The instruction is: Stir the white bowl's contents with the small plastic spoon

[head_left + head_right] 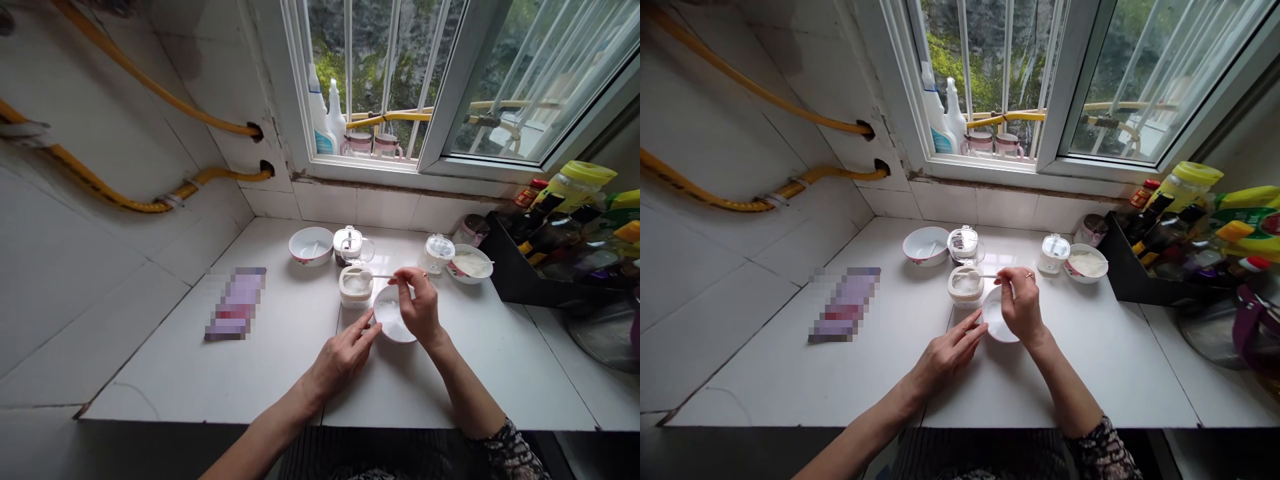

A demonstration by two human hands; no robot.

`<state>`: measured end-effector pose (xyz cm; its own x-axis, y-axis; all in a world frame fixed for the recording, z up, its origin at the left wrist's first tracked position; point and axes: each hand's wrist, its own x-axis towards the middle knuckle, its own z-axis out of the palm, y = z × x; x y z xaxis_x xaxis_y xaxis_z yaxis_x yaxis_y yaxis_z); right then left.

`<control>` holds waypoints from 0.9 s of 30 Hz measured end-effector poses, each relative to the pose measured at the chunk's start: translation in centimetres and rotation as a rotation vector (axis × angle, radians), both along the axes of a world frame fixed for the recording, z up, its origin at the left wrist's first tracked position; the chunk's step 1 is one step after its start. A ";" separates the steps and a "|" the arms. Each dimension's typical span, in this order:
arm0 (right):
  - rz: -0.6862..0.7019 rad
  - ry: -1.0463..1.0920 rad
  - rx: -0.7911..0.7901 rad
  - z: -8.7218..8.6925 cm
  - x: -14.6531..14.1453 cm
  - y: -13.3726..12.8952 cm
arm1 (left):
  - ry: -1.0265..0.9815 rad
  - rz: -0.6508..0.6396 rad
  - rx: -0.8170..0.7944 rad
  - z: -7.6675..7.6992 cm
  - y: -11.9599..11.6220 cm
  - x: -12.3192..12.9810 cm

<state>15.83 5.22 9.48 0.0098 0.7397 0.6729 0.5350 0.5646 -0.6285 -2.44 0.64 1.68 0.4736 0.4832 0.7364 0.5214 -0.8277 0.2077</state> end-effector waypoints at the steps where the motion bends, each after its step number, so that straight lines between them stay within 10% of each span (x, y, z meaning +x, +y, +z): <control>1: 0.023 -0.128 0.088 -0.1 -0.1 -0.1 | 0.000 0.000 0.005 0.0 0.0 0.0; 7: -0.028 -0.253 0.274 0.0 0.4 -0.5 | -0.001 -0.006 -0.003 0.0 0.1 -0.1; 14: -0.107 0.148 -0.116 -0.2 2.9 -0.6 | 0.006 -0.018 -0.026 -0.1 0.0 -0.2; 27: -0.020 -0.055 -0.314 -0.4 3.1 -0.5 | 0.006 -0.005 -0.037 0.5 -0.3 -0.3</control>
<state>18.98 4.72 9.11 -0.0036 0.9112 0.4119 0.5820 0.3368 -0.7401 -2.70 0.36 2.14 0.4805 0.5077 0.7151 0.5190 -0.8219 0.2347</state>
